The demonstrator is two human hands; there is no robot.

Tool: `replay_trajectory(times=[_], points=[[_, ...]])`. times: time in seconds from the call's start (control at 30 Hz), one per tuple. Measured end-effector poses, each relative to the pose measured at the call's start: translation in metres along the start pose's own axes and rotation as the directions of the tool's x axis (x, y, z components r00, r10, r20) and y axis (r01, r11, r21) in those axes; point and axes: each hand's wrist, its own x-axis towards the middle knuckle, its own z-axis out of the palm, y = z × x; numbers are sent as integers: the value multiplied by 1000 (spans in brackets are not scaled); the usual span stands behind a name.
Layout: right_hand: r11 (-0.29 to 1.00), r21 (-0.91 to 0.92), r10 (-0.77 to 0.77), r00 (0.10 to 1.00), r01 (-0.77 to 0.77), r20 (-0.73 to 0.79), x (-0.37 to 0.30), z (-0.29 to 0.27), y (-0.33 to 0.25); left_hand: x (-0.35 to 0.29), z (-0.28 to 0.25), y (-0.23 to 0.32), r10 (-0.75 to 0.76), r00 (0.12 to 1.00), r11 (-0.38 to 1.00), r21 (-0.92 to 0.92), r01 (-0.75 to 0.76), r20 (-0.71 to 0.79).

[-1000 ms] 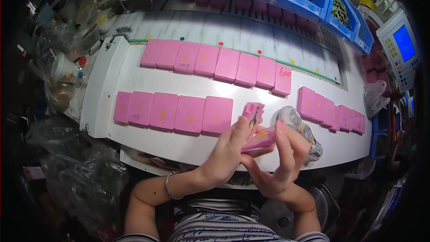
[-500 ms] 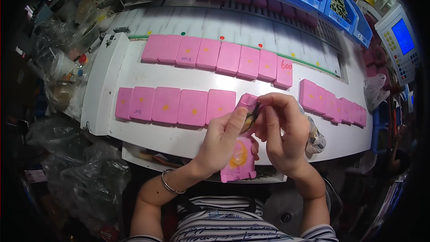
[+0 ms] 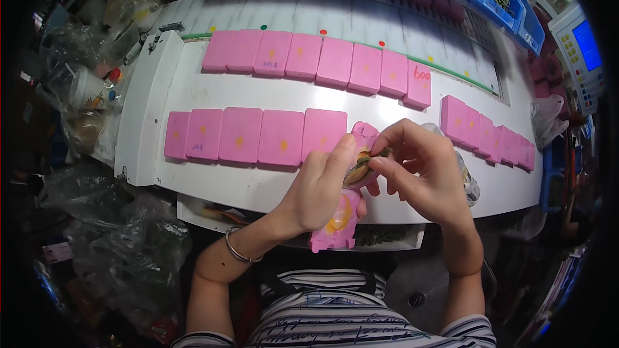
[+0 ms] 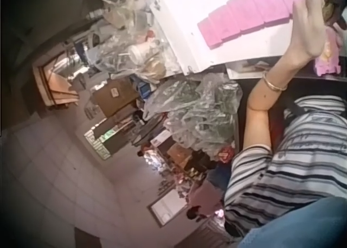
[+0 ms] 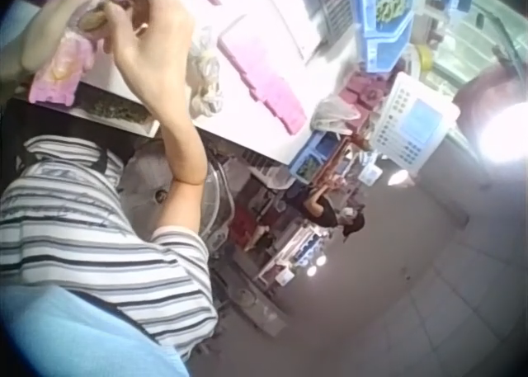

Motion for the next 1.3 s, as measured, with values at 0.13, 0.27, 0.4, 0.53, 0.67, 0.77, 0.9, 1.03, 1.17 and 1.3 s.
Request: replay_trajectory(times=[0.13,0.27,0.4,0.53,0.67,0.77,0.9,1.03,1.17,1.3], points=[[968,-97,-238,967,230,-86,-13,5,8,-2,1,2,44,999,999,32,-43,-22],[924,-101,-383,905,370,-187,-29,18,19,-3,6,3,94,985,996,9,-93,-147],[871,144,-378,828,470,-413,-46,15,18,-1,-10,7,-66,980,995,-84,51,-186],[858,159,-380,812,488,-443,-47,18,25,-9,-13,-7,280,956,960,-3,-281,86],[878,-76,-458,784,472,-419,-45,23,29,-21,17,3,338,939,940,56,-335,-57],[657,-592,-655,743,468,-140,-47,13,21,-26,13,3,442,897,882,198,-428,-31],[563,-657,-724,682,502,-100,-46,12,29,-29,15,12,470,882,810,394,-434,5],[886,-137,-458,883,444,-99,-55,13,32,-29,19,10,532,847,764,419,-491,24],[856,515,65,997,-36,-38,-67,18,42,-29,19,7,535,844,735,480,-478,21],[985,142,91,995,-97,42,-76,5,52,-32,14,5,512,859,719,550,-424,-7]])
